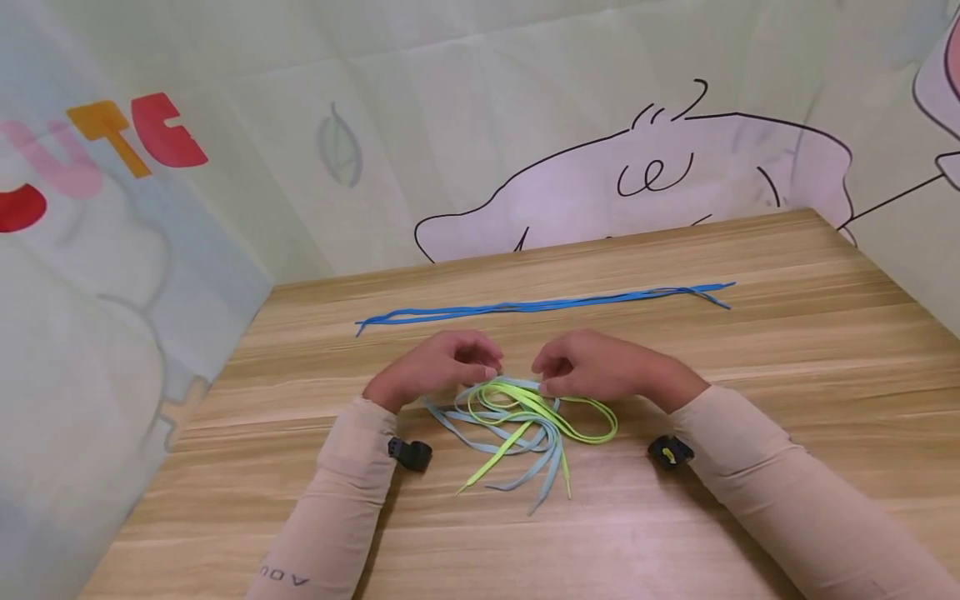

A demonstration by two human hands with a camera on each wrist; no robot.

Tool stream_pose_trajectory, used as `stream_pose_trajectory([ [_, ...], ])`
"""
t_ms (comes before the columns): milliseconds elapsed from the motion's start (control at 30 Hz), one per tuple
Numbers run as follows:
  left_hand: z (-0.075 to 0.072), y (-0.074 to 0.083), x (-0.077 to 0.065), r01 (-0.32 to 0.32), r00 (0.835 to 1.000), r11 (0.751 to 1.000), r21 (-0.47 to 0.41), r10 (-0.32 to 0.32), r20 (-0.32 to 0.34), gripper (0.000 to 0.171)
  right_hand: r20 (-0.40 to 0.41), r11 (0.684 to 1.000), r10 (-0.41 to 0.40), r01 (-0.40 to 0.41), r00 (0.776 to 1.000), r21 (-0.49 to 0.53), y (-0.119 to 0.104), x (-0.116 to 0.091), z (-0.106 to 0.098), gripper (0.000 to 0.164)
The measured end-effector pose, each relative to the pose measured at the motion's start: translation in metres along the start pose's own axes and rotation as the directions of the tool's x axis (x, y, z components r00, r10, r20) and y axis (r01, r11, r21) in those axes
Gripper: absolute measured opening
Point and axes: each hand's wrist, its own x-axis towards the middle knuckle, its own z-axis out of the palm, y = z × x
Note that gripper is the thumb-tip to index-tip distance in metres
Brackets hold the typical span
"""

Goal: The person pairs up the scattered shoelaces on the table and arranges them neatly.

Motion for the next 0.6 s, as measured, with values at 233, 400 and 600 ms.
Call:
stream_pose_trajectory([
  [233, 0.0014, -0.0003, 0.0006, 0.025, 0.999, 0.999, -0.027, -0.024, 0.041, 0.029, 0.041, 1.000, 0.013, -0.013, 0.999, 0.006, -0.0002, -0.0013, -0.0004, 0.038],
  [400, 0.0017, -0.0019, 0.0014, 0.021, 0.998, 0.999, -0.045, -0.018, 0.060, 0.029, 0.057, 1.000, 0.010, -0.010, 0.998, -0.004, 0.0000, -0.0015, 0.0000, 0.038],
  [600, 0.0027, -0.0028, 0.0020, 0.023, 0.998, 0.998, -0.054, -0.019, 0.067, 0.030, 0.077, 1.000, 0.011, -0.011, 0.997, -0.008, -0.0011, -0.0018, 0.0010, 0.028],
])
